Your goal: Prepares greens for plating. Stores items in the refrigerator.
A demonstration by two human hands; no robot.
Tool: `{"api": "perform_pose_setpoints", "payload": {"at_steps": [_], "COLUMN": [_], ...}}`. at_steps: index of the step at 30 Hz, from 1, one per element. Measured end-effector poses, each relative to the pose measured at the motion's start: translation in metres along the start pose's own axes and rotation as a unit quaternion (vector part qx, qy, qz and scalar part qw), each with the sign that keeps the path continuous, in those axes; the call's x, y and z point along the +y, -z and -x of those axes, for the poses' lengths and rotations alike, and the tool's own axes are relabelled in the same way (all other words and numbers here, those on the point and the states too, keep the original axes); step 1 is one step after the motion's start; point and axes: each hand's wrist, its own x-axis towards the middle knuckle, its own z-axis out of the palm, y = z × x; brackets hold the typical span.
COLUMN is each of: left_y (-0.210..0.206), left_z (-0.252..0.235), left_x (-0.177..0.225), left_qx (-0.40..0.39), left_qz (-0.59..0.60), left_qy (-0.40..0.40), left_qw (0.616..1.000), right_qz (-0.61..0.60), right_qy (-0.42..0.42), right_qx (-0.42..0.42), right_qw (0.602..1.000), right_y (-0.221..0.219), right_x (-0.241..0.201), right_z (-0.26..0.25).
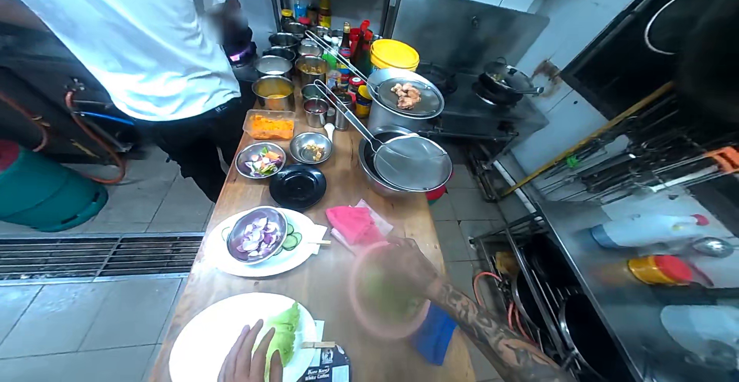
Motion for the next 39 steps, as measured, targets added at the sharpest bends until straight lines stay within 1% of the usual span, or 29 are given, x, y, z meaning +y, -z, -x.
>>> {"api": "perform_pose_setpoints", "payload": {"at_steps": [2, 4, 8, 9, 10, 11, 12, 13, 14, 15, 16, 17, 19, 20, 21, 22, 23, 24, 25, 26, 28, 29, 30, 31, 32, 33, 35, 37, 39], "left_y": [0.005, 0.003, -0.026, -0.032, -0.030, -0.022, -0.022, -0.031, -0.051, -0.065, -0.073, -0.076, -0.074, -0.074, -0.074, -0.073, -0.070, -0.064, -0.053, -0.047, -0.057, -0.073, -0.084, -0.089, -0.090, -0.088, -0.089, -0.092, -0.095], "left_z": [-0.011, -0.027, -0.073, -0.087, -0.101, -0.115, -0.124, -0.124, -0.117, -0.111, -0.106, -0.103, -0.104, -0.105, -0.106, -0.105, -0.104, -0.106, -0.112, -0.114, -0.106, -0.098, -0.094, -0.093, -0.095, -0.098, -0.102, -0.104, -0.105], "left_x": [0.019, 0.045, 0.109, 0.125, 0.142, 0.159, 0.167, 0.167, 0.159, 0.152, 0.148, 0.147, 0.150, 0.152, 0.153, 0.156, 0.159, 0.164, 0.171, 0.176, 0.170, 0.159, 0.153, 0.150, 0.150, 0.152, 0.155, 0.156, 0.154], "left_qx": [0.001, -0.016, -0.105, -0.133, -0.183, -0.249, -0.272, -0.247, -0.181, -0.137, -0.130, -0.147, -0.197, -0.210, -0.224, -0.244, -0.265, -0.292, -0.333, -0.351, -0.311, -0.262, -0.235, -0.237, -0.258, -0.295, -0.340, -0.380, -0.411], "left_qz": [0.060, 0.126, 0.203, 0.206, 0.205, 0.213, 0.217, 0.213, 0.196, 0.176, 0.155, 0.134, 0.107, 0.100, 0.092, 0.087, 0.085, 0.086, 0.096, 0.111, 0.143, 0.155, 0.163, 0.165, 0.156, 0.141, 0.108, 0.073, 0.035], "left_qy": [-0.019, -0.039, -0.046, -0.029, 0.007, 0.056, 0.083, 0.080, 0.050, 0.024, 0.009, 0.005, 0.009, 0.007, 0.006, 0.007, 0.008, 0.012, 0.023, 0.025, 0.003, -0.025, -0.045, -0.059, -0.071, -0.082, -0.122, -0.168, -0.196], "left_qw": [0.998, 0.991, 0.972, 0.969, 0.961, 0.943, 0.934, 0.942, 0.963, 0.974, 0.979, 0.980, 0.975, 0.973, 0.970, 0.966, 0.961, 0.952, 0.938, 0.929, 0.940, 0.952, 0.957, 0.956, 0.951, 0.942, 0.926, 0.907, 0.890], "right_qz": [0.014, 0.036, 0.005, -0.001, -0.018, -0.050, -0.094, -0.144, -0.186, -0.203, -0.191, -0.158, -0.098, -0.086, -0.087, -0.085, -0.071, -0.055, -0.052, -0.054, -0.105, -0.139, -0.168, -0.173, -0.153, -0.113, -0.039, 0.000, 0.021], "right_qy": [0.042, 0.060, 0.040, 0.036, 0.024, -0.001, -0.041, -0.092, -0.142, -0.176, -0.196, -0.206, -0.187, -0.161, -0.135, -0.106, -0.080, -0.060, -0.044, -0.032, -0.042, -0.057, -0.068, -0.072, -0.069, -0.060, -0.045, -0.032, -0.018], "right_qx": [0.105, 0.171, 0.194, 0.220, 0.244, 0.254, 0.245, 0.218, 0.177, 0.137, 0.105, 0.094, 0.148, 0.147, 0.085, -0.003, -0.085, -0.136, -0.146, -0.124, -0.067, -0.041, -0.024, -0.031, -0.059, -0.101, -0.183, -0.215, -0.221], "right_qw": [0.993, 0.983, 0.980, 0.975, 0.969, 0.966, 0.964, 0.961, 0.956, 0.953, 0.956, 0.961, 0.966, 0.972, 0.983, 0.991, 0.991, 0.987, 0.987, 0.990, 0.991, 0.988, 0.983, 0.982, 0.984, 0.987, 0.981, 0.976, 0.975], "right_y": [0.005, 0.003, -0.017, -0.014, -0.009, -0.005, 0.000, 0.002, 0.000, -0.005, -0.013, -0.019, -0.023, -0.019, -0.013, -0.009, -0.012, -0.018, -0.022, -0.023, -0.015, -0.010, -0.007, -0.004, -0.003, -0.005, -0.010, -0.014, -0.012], "right_x": [0.000, 0.001, 0.002, -0.001, -0.006, -0.010, -0.013, -0.013, -0.011, -0.006, -0.002, 0.001, -0.001, -0.004, -0.009, -0.014, -0.018, -0.019, -0.018, -0.016, -0.011, -0.007, -0.002, 0.002, 0.005, 0.006, 0.004, 0.000, -0.004], "right_z": [0.018, 0.035, 0.056, 0.056, 0.057, 0.058, 0.059, 0.058, 0.056, 0.054, 0.053, 0.056, 0.066, 0.074, 0.082, 0.087, 0.088, 0.087, 0.086, 0.086, 0.088, 0.089, 0.090, 0.089, 0.087, 0.083, 0.071, 0.060, 0.052]}}
